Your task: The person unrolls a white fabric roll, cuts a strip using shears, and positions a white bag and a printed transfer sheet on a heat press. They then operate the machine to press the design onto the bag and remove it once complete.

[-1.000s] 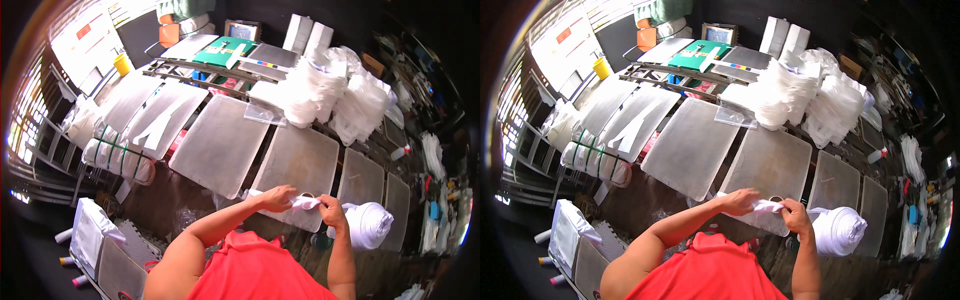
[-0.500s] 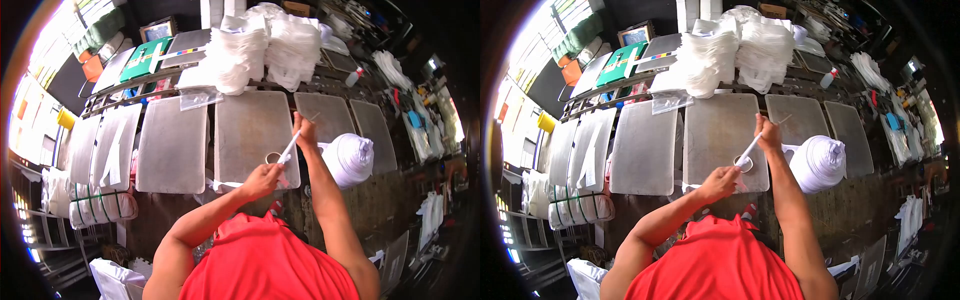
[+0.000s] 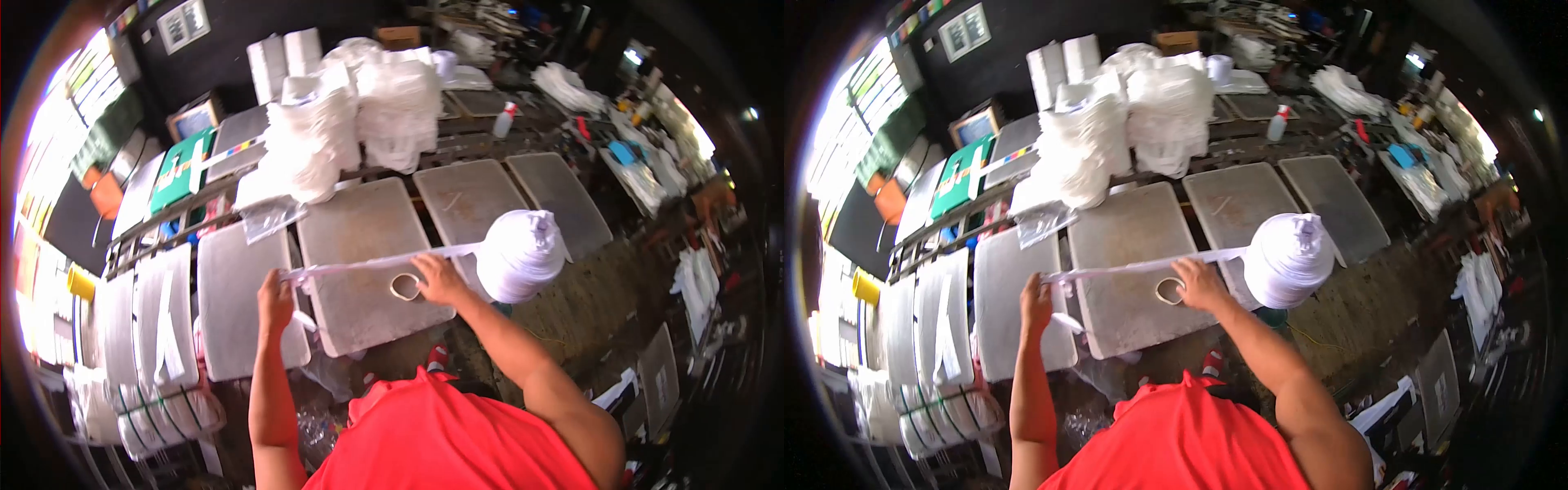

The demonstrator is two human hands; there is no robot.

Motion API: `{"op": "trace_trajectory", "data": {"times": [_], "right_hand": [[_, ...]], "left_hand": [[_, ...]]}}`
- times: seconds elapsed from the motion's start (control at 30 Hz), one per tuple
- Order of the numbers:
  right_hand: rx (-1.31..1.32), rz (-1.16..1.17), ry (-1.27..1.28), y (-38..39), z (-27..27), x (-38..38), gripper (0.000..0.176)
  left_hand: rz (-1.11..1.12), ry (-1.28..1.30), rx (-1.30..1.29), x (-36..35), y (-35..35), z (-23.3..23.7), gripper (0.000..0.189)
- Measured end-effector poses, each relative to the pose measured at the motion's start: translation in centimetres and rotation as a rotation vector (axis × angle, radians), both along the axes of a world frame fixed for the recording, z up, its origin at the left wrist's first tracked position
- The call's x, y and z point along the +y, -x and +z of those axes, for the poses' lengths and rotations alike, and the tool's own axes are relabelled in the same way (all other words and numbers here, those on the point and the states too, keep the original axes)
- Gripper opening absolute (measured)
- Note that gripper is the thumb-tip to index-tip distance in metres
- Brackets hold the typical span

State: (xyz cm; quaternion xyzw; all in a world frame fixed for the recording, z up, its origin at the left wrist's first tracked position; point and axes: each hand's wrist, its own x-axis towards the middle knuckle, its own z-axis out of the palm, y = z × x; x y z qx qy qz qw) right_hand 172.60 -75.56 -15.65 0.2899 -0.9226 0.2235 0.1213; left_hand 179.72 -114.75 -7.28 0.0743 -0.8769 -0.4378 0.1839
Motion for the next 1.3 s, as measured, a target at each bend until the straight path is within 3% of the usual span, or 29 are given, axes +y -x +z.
{"op": "trace_trajectory", "data": {"times": [0.03, 0.07, 0.13, 0.17, 0.27, 0.3, 0.33, 0.47, 0.5, 0.53, 0.6, 0.63, 0.8, 0.9, 1.03, 1.1, 1.13, 1.3], "right_hand": [[0.0, -0.015, 0.035, -1.6, -0.4, 0.5, 0.054], [0.001, -0.028, 0.072, -3.1, -0.9, 1.0, 0.055], [-0.044, -0.103, 0.113, -6.4, -2.1, 1.9, 0.054], [-0.052, -0.125, 0.145, -7.9, -2.8, 2.5, 0.053], [-0.263, -0.271, 0.236, -12.8, -7.1, 5.5, 0.048], [-0.313, -0.348, 0.202, -14.3, -8.5, 6.7, 0.046], [-0.454, -0.441, 0.199, -15.8, -9.8, 8.3, 0.045], [-0.999, -0.756, -0.095, -22.4, -17.7, 17.2, 0.046], [-1.055, -0.856, -0.169, -24.9, -20.3, 19.7, 0.04], [-0.966, -1.008, -0.192, -28.4, -26.7, 23.2, 0.037], [-1.206, -1.242, -0.054, -31.3, -19.2, 22.9, 0.034], [-1.266, -1.257, -0.023, -31.9, -18.1, 22.9, 0.032], [-1.348, -1.203, 0.021, -31.3, -16.3, 20.5, 0.031], [-1.378, -1.009, 0.018, -27.7, -15.5, 18.6, 0.028], [-1.205, -0.975, 0.364, -22.5, -15.5, 16.3, 0.02], [-1.163, -0.935, 0.346, -20.5, -14.7, 15.3, 0.017], [-1.166, -0.888, 0.312, -19.7, -14.5, 14.9, 0.017], [-1.197, -0.816, 0.13, -16.3, -13.7, 14.6, 0.017]], "left_hand": [[-0.043, -0.005, 0.054, -1.3, 0.3, -0.8, 0.029], [0.045, -0.074, -0.154, 0.0, -0.5, 2.9, 0.028], [-0.124, 0.151, 0.051, -2.1, 0.3, -1.0, 0.033], [-0.141, 0.136, -0.082, -1.8, 0.4, -1.1, 0.029], [-0.217, 0.055, -0.105, -1.2, -0.1, -1.8, 0.015], [-0.233, -0.085, -0.166, -2.9, 0.4, -4.6, 0.012], [-0.293, -0.273, -0.197, -3.0, 0.0, -4.4, 0.012], [-0.339, -0.329, -0.3, -4.3, -0.5, -5.0, 0.014], [-0.341, -0.329, -0.362, -4.5, -0.5, -4.8, 0.015], [-0.343, -0.33, -0.361, -4.2, -0.2, -4.2, 0.015], [-0.303, 0.058, -0.322, -3.9, -0.4, -2.9, 0.018], [-0.28, 0.135, -0.256, -5.0, 0.0, -4.2, 0.023], [-0.218, 0.062, -0.268, -5.2, 0.5, -3.5, 0.026], [-0.233, 0.083, -0.323, -4.9, 0.7, -4.7, 0.028], [-0.182, 0.036, -0.368, -5.0, -0.2, -7.5, 0.027], [-0.105, -0.167, -0.404, -5.0, -1.2, -9.3, 0.026], [-0.09, -0.106, -0.301, -5.4, -1.5, -11.3, 0.026], [-0.056, -0.061, -0.33, -4.9, -3.6, -14.7, 0.025]]}}
